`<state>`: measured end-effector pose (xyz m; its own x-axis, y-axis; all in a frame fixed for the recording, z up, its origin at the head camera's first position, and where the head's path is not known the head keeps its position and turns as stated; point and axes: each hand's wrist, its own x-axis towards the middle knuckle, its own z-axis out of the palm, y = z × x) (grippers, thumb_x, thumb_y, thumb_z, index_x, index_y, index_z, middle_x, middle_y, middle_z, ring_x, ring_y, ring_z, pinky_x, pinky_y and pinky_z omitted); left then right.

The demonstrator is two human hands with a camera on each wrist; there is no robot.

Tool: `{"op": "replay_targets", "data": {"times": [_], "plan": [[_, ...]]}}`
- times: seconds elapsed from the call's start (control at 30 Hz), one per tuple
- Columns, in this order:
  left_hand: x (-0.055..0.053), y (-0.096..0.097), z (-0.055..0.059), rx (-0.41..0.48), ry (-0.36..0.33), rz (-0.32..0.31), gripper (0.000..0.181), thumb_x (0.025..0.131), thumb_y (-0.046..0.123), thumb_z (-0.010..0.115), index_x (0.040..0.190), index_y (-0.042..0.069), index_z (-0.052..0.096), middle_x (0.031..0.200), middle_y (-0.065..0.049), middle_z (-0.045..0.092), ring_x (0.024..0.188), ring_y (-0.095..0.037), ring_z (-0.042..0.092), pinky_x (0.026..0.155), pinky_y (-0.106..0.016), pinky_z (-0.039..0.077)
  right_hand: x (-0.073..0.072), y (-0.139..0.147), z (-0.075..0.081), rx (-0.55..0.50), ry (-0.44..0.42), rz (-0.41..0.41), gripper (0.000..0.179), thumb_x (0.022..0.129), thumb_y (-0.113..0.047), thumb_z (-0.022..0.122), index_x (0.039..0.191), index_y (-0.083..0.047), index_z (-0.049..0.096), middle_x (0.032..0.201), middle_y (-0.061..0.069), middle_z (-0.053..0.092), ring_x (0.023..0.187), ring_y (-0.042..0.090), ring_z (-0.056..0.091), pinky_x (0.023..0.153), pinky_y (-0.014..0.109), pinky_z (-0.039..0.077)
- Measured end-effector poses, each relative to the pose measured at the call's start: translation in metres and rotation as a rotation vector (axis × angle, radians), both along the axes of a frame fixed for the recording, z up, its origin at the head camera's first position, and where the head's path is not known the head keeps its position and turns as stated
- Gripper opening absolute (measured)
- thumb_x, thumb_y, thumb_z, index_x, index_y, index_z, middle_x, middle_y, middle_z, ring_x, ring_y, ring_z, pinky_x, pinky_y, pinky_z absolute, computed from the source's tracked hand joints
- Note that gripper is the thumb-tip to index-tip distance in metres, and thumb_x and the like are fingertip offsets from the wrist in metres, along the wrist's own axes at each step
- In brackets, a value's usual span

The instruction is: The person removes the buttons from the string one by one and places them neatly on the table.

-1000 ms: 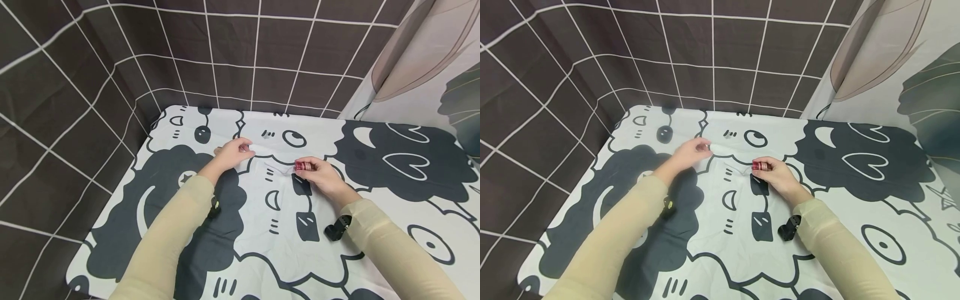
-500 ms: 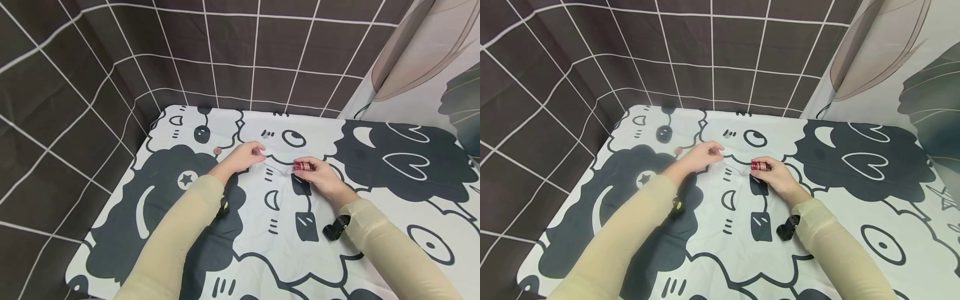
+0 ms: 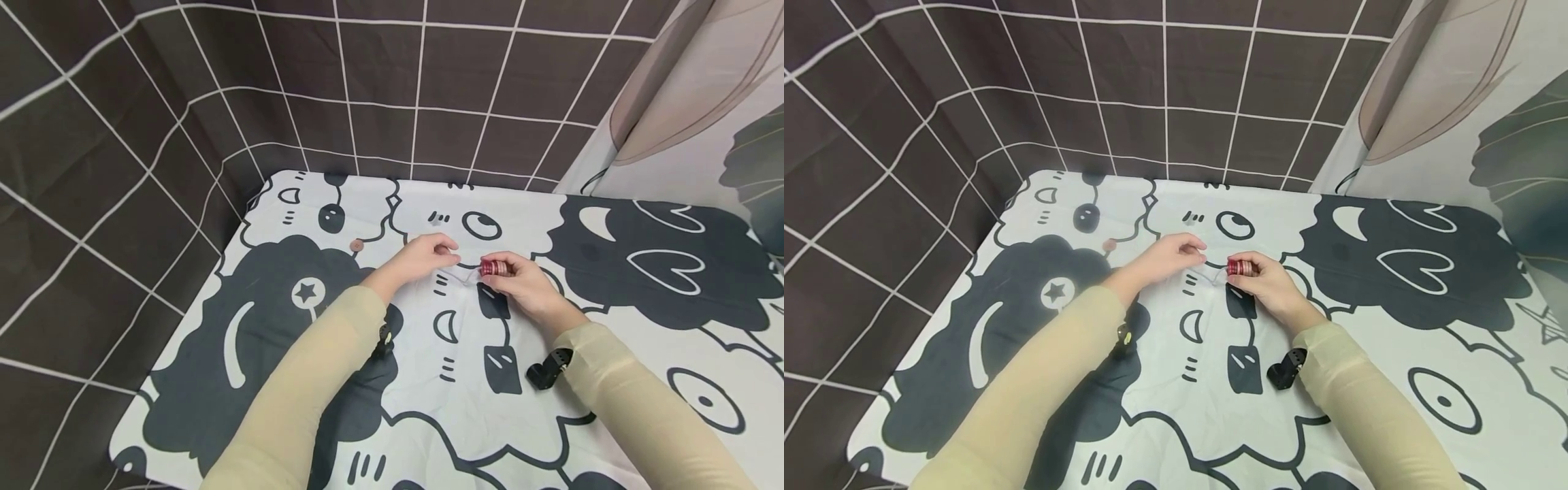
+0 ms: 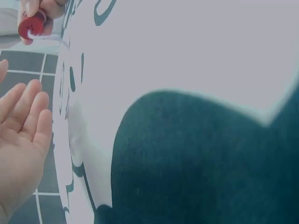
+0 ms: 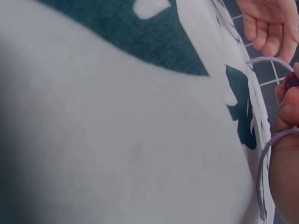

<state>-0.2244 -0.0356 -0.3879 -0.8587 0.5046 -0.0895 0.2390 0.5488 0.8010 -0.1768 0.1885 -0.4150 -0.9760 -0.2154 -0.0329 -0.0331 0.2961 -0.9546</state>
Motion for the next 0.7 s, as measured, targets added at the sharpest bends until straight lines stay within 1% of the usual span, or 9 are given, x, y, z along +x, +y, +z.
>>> {"op": "replay_targets", "data": {"times": [0.23, 0.37, 0.53, 0.7], "plan": [[0.000, 0.005, -0.006, 0.000, -0.004, -0.021, 0.035, 0.090, 0.028, 0.061, 0.119, 0.008, 0.061, 0.105, -0.002, 0.062, 0.097, -0.013, 0.056, 0.085, -0.022, 0.042, 0.000, 0.001, -0.001, 0.016, 0.005, 0.006, 0.041, 0.082, -0.005, 0.069, 0.119, 0.006, 0.055, 0.098, 0.001, 0.058, 0.084, 0.008, 0.054, 0.069, 0.016, 0.046], [0.002, 0.011, -0.006, 0.002, -0.021, -0.017, 0.035, 0.090, 0.028, 0.062, 0.119, 0.009, 0.061, 0.105, -0.001, 0.063, 0.098, -0.012, 0.056, 0.084, -0.021, 0.043, -0.001, 0.001, -0.001, -0.009, -0.005, 0.006, 0.042, 0.082, -0.004, 0.069, 0.119, 0.007, 0.054, 0.097, 0.000, 0.058, 0.082, 0.009, 0.054, 0.067, 0.017, 0.046], [0.005, 0.022, -0.010, 0.015, -0.055, -0.029, 0.037, 0.090, 0.031, 0.061, 0.120, 0.010, 0.061, 0.104, 0.001, 0.063, 0.094, -0.009, 0.057, 0.079, -0.019, 0.045, -0.001, 0.001, 0.000, -0.050, -0.007, 0.023, 0.041, 0.082, -0.001, 0.068, 0.119, 0.008, 0.053, 0.093, -0.003, 0.060, 0.078, 0.007, 0.055, 0.063, 0.017, 0.046], [0.008, 0.028, -0.012, 0.044, -0.081, -0.029, 0.037, 0.091, 0.032, 0.060, 0.120, 0.008, 0.061, 0.101, 0.000, 0.065, 0.090, -0.008, 0.058, 0.077, -0.019, 0.044, -0.001, -0.001, 0.001, -0.069, 0.013, 0.039, 0.040, 0.082, 0.000, 0.068, 0.119, 0.009, 0.054, 0.086, -0.004, 0.059, 0.071, 0.006, 0.053, 0.060, 0.017, 0.045]]}}
